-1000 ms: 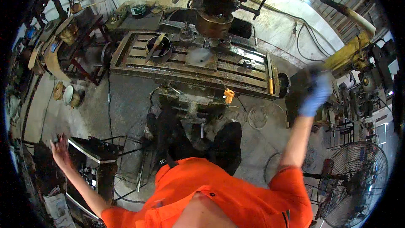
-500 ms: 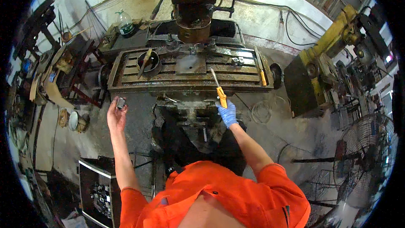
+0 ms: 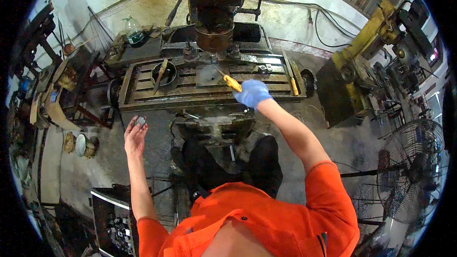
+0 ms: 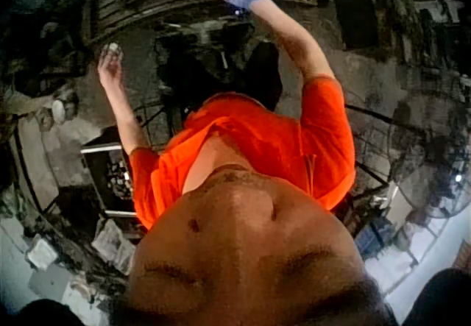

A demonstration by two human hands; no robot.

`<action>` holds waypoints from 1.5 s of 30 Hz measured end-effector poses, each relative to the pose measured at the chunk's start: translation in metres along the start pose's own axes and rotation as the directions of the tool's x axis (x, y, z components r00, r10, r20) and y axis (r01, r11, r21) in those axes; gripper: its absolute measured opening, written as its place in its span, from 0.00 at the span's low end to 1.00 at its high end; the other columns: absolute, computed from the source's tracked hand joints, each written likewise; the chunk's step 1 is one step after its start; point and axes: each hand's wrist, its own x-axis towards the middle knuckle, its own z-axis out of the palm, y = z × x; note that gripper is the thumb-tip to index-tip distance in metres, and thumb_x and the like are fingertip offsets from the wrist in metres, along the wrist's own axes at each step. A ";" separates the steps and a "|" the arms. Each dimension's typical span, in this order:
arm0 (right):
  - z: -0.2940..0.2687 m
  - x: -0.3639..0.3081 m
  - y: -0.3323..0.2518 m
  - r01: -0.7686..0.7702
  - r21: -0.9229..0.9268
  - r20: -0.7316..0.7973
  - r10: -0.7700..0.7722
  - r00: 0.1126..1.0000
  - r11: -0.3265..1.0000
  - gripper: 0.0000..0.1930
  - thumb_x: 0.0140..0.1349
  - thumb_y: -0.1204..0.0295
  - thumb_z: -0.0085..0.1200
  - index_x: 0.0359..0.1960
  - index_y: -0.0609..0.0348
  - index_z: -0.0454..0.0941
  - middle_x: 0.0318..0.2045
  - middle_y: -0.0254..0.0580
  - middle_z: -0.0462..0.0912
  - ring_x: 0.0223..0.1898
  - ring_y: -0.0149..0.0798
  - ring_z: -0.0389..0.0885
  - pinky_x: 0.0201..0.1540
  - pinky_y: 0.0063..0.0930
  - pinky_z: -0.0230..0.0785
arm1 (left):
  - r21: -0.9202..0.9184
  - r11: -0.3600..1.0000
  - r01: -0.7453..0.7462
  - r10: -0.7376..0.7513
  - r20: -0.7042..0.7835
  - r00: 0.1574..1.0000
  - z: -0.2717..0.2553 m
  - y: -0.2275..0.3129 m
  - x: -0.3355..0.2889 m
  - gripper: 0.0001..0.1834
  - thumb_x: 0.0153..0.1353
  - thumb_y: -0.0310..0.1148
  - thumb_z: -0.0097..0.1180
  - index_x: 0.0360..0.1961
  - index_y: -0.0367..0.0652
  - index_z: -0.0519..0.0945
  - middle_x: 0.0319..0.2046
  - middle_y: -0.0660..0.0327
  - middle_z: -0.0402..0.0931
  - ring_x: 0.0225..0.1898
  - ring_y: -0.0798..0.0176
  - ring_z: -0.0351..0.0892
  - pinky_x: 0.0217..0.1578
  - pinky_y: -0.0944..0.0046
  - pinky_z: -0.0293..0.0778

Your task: The person operates a drilling machine to process small metal components, picking them from a container, positioning them on the machine bed, and using a handheld tool to apply pressure during the drilling process.

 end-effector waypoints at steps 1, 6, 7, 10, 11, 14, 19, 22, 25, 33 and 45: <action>-0.001 0.015 -0.001 -0.021 0.008 -0.025 0.021 0.999 1.000 0.18 0.48 0.56 0.48 0.32 0.55 0.79 0.32 0.48 0.80 0.36 0.48 0.79 0.39 0.37 0.70 | 0.013 1.000 -0.015 0.015 0.014 1.000 0.005 0.005 -0.001 0.16 0.52 0.21 0.50 0.44 0.32 0.69 0.42 0.47 0.71 0.37 0.57 0.73 0.43 0.61 0.71; -0.012 0.045 -0.001 -0.071 0.129 -0.103 0.085 0.991 0.989 0.20 0.47 0.56 0.49 0.32 0.59 0.79 0.33 0.53 0.79 0.37 0.49 0.78 0.40 0.37 0.70 | 0.108 0.992 -0.066 0.061 0.045 0.997 0.028 0.025 -0.009 0.20 0.49 0.18 0.48 0.47 0.29 0.68 0.43 0.46 0.70 0.38 0.57 0.73 0.45 0.60 0.70; -0.008 0.041 -0.001 -0.053 0.124 -0.068 0.062 0.996 0.991 0.20 0.47 0.56 0.49 0.32 0.59 0.79 0.33 0.54 0.79 0.37 0.50 0.78 0.40 0.37 0.70 | 0.132 0.989 -0.068 0.061 0.055 0.997 0.034 0.026 -0.011 0.20 0.49 0.18 0.48 0.47 0.28 0.68 0.42 0.47 0.70 0.38 0.57 0.73 0.45 0.61 0.70; 0.005 0.022 0.009 -0.035 0.139 0.033 0.031 0.999 0.990 0.22 0.47 0.53 0.50 0.32 0.61 0.79 0.34 0.56 0.78 0.38 0.51 0.78 0.41 0.38 0.69 | 0.220 0.975 -0.045 0.018 0.124 0.992 0.063 0.016 0.000 0.20 0.49 0.18 0.48 0.47 0.27 0.67 0.40 0.48 0.72 0.38 0.59 0.74 0.43 0.61 0.72; 0.001 0.013 0.011 0.002 0.172 0.119 -0.022 0.993 0.985 0.24 0.45 0.51 0.52 0.30 0.63 0.79 0.30 0.57 0.79 0.34 0.52 0.78 0.38 0.38 0.69 | 0.258 0.966 -0.025 -0.015 0.154 0.988 0.072 0.011 0.005 0.20 0.49 0.19 0.48 0.47 0.27 0.68 0.39 0.49 0.72 0.37 0.59 0.74 0.42 0.62 0.72; -0.007 -0.027 0.025 0.133 0.315 0.189 -0.199 0.961 0.940 0.26 0.45 0.48 0.53 0.25 0.64 0.77 0.22 0.59 0.77 0.27 0.54 0.77 0.31 0.40 0.68 | 0.414 0.910 0.026 -0.132 0.230 0.964 0.108 -0.010 0.020 0.19 0.51 0.21 0.50 0.46 0.26 0.68 0.36 0.50 0.73 0.33 0.60 0.76 0.36 0.64 0.74; 0.001 -0.075 0.043 0.304 0.151 0.139 -0.324 0.936 0.941 0.24 0.46 0.47 0.52 0.26 0.59 0.78 0.21 0.55 0.76 0.27 0.55 0.76 0.30 0.40 0.67 | 0.880 0.403 -0.251 -0.164 0.339 0.926 0.197 -0.056 0.053 0.17 0.52 0.29 0.53 0.42 0.29 0.70 0.23 0.52 0.76 0.25 0.59 0.78 0.27 0.63 0.73; -0.003 -0.072 0.058 0.226 0.301 -0.016 -0.232 0.973 0.927 0.22 0.47 0.49 0.54 0.26 0.58 0.78 0.20 0.54 0.77 0.26 0.53 0.76 0.29 0.37 0.67 | 0.829 -0.080 -0.554 0.084 0.559 0.825 0.217 -0.087 0.090 0.18 0.47 0.38 0.56 0.36 0.37 0.71 0.24 0.45 0.75 0.29 0.41 0.75 0.32 0.49 0.71; -0.001 -0.056 0.077 0.135 0.674 -0.030 -0.156 0.987 0.727 0.18 0.49 0.55 0.57 0.28 0.59 0.79 0.16 0.48 0.76 0.18 0.37 0.76 0.24 0.31 0.66 | 0.813 -0.233 -0.535 0.078 0.563 0.823 0.220 -0.110 0.125 0.17 0.47 0.39 0.56 0.34 0.39 0.71 0.23 0.47 0.75 0.29 0.44 0.76 0.32 0.51 0.72; 0.109 0.007 0.092 0.151 0.763 -0.116 -0.097 0.989 0.629 0.18 0.44 0.66 0.65 0.37 0.60 0.79 0.29 0.35 0.82 0.28 0.23 0.74 0.33 0.22 0.67 | 0.741 -0.326 -0.586 -0.052 0.605 0.794 0.223 -0.115 0.122 0.15 0.47 0.40 0.57 0.32 0.41 0.72 0.23 0.50 0.76 0.29 0.46 0.76 0.32 0.51 0.72; 0.103 -0.059 0.122 0.098 0.537 -0.295 0.078 0.952 0.838 0.20 0.47 0.61 0.60 0.36 0.64 0.78 0.33 0.50 0.80 0.36 0.39 0.80 0.39 0.26 0.70 | 0.720 -0.239 -0.652 0.195 0.693 0.694 0.232 -0.146 0.158 0.09 0.48 0.33 0.53 0.31 0.43 0.74 0.26 0.53 0.76 0.29 0.46 0.75 0.31 0.50 0.71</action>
